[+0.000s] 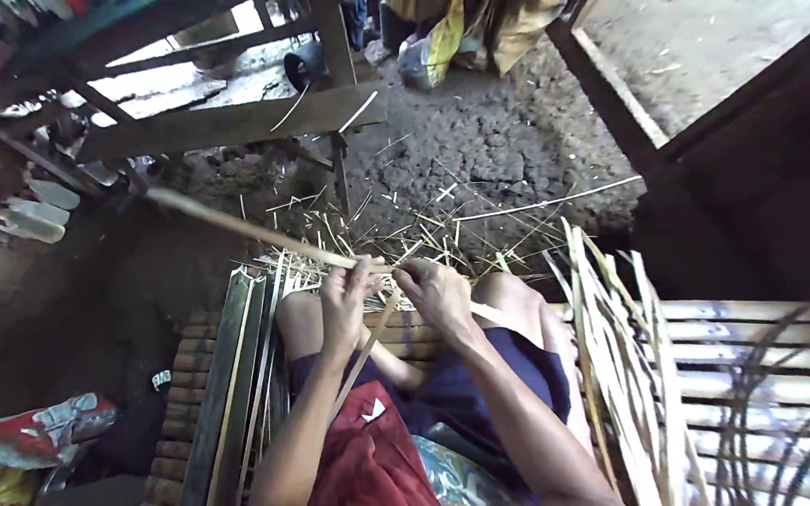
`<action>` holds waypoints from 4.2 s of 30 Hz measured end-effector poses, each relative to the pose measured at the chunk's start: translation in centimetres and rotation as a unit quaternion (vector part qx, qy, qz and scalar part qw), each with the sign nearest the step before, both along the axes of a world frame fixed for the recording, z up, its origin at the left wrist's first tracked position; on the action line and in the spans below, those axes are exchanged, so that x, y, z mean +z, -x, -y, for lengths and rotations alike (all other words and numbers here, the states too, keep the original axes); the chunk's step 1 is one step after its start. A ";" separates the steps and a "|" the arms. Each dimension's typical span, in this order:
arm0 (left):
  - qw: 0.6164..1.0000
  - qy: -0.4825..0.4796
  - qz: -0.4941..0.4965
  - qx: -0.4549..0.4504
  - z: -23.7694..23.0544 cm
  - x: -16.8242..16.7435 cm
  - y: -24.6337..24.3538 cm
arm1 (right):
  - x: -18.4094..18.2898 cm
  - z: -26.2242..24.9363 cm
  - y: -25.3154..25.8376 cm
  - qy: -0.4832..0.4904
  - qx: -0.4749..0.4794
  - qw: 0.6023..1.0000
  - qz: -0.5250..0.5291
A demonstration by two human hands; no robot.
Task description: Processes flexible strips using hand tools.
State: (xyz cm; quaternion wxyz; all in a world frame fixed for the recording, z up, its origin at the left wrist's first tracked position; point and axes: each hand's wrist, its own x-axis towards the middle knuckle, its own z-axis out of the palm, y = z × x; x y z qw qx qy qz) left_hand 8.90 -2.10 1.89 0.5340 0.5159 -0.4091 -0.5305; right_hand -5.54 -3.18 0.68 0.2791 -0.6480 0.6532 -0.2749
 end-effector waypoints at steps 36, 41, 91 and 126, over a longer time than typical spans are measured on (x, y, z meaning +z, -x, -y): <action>0.825 0.088 0.151 -0.538 -10.1 -4.7 10.7 | 6.4 -6.4 18.7 0.055 -0.100 0.952 0.283; 0.912 0.210 0.298 -0.186 -3.2 -6.8 4.2 | 4.6 -21.2 23.3 -0.026 -0.355 0.931 0.077; 0.969 -0.047 -0.118 -0.211 -11.5 1.9 3.5 | 2.4 -10.7 10.4 -0.378 0.220 0.607 0.663; 0.973 0.005 -0.121 -0.194 -11.9 1.5 3.5 | 4.4 -9.3 10.8 -0.479 0.277 0.596 0.582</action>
